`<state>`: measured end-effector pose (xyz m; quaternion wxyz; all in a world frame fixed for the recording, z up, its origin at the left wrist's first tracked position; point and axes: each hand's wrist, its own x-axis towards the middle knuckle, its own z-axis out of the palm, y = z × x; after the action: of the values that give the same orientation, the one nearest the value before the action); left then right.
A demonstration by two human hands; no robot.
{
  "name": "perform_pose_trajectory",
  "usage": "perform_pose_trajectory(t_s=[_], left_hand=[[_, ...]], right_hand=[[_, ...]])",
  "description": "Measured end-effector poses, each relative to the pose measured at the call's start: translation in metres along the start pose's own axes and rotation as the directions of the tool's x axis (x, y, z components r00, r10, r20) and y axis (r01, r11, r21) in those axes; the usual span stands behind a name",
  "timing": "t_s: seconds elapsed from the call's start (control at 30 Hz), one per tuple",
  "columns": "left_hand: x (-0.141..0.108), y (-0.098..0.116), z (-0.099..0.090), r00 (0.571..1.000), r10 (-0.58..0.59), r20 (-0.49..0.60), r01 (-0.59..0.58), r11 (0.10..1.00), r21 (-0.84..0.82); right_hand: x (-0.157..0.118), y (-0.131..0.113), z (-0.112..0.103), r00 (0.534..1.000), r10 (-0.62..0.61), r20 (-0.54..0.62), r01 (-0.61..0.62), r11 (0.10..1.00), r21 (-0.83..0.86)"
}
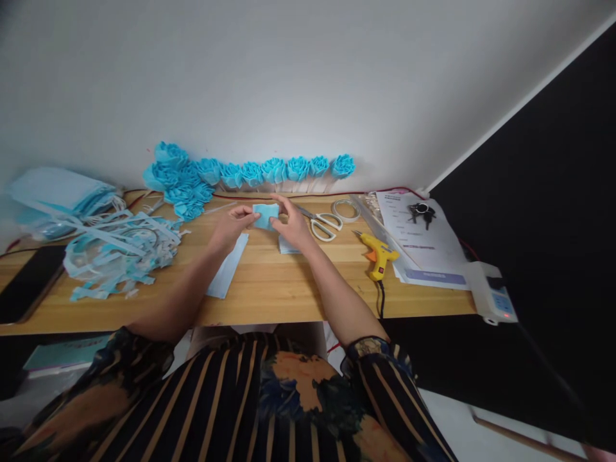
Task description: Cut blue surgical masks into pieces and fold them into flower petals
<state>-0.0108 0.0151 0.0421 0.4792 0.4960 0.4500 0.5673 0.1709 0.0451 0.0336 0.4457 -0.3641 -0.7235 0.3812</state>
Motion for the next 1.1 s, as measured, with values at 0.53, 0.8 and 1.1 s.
perform_pose_trajectory(t_s=[0.53,0.8,1.1], left_hand=[[0.008,-0.015,-0.004,0.997,-0.071,-0.015,0.066,0.977,-0.203],[0.009,-0.015,-0.004,0.998,-0.015,0.069,0.025,0.989,-0.148],[0.006,-0.015,-0.006,1.000,-0.018,0.010,0.019,0.993,-0.115]], right_hand=[[0.002,0.010,0.004,0.998,0.012,-0.054,-0.014,0.999,-0.037],[0.002,0.012,0.007,0.999,0.013,-0.036,-0.012,1.000,0.024],[0.000,0.010,0.010,0.999,0.043,0.006,-0.043,0.995,0.090]])
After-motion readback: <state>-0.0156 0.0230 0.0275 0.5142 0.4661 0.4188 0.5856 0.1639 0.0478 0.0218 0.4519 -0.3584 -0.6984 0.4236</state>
